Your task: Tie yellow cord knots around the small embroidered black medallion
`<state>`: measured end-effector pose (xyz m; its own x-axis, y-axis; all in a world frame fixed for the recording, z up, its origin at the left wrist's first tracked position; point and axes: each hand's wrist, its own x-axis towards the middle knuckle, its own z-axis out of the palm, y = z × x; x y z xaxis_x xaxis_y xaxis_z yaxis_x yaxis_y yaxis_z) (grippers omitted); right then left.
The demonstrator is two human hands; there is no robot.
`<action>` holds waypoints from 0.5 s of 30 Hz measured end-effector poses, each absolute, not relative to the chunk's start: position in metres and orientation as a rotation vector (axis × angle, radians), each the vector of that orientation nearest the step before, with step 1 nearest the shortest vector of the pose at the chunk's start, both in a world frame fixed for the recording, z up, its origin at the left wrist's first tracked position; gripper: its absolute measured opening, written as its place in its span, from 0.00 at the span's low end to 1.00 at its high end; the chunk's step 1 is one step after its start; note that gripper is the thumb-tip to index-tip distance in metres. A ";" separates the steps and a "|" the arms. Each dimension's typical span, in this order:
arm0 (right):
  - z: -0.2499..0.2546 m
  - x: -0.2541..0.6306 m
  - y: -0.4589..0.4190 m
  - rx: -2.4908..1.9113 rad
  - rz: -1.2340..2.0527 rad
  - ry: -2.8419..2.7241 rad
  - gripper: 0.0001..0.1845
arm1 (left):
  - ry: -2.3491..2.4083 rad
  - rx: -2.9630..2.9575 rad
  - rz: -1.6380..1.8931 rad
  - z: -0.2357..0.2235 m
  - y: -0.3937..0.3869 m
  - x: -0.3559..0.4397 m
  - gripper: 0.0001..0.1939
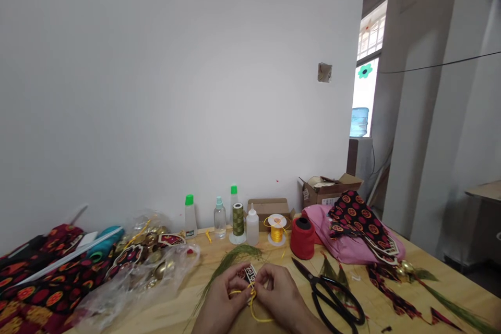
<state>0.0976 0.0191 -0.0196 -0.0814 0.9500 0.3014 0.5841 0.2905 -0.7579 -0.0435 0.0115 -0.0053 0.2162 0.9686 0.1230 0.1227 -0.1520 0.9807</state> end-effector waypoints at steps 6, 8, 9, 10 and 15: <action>-0.030 0.096 0.027 -1.282 0.709 -1.696 0.05 | 1.060 1.427 1.112 -0.009 0.014 -0.044 0.26; -0.029 0.096 0.026 -1.222 0.702 -1.707 0.05 | 1.023 1.394 1.125 -0.011 0.015 -0.044 0.26; -0.028 0.097 0.024 -1.202 0.688 -1.728 0.06 | 1.009 1.382 1.128 -0.012 0.016 -0.045 0.26; -0.026 0.097 0.022 -1.196 0.669 -1.757 0.06 | 0.995 1.376 1.127 -0.013 0.016 -0.046 0.25; -0.015 0.102 0.013 -1.242 0.535 -1.883 0.07 | 0.959 1.393 1.123 -0.017 0.018 -0.049 0.25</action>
<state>0.1015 0.0126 -0.0154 -0.1974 0.9004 0.3876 0.5617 0.4279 -0.7081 -0.0486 0.0176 -0.0166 0.2367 0.9636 0.1245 -0.0279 -0.1214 0.9922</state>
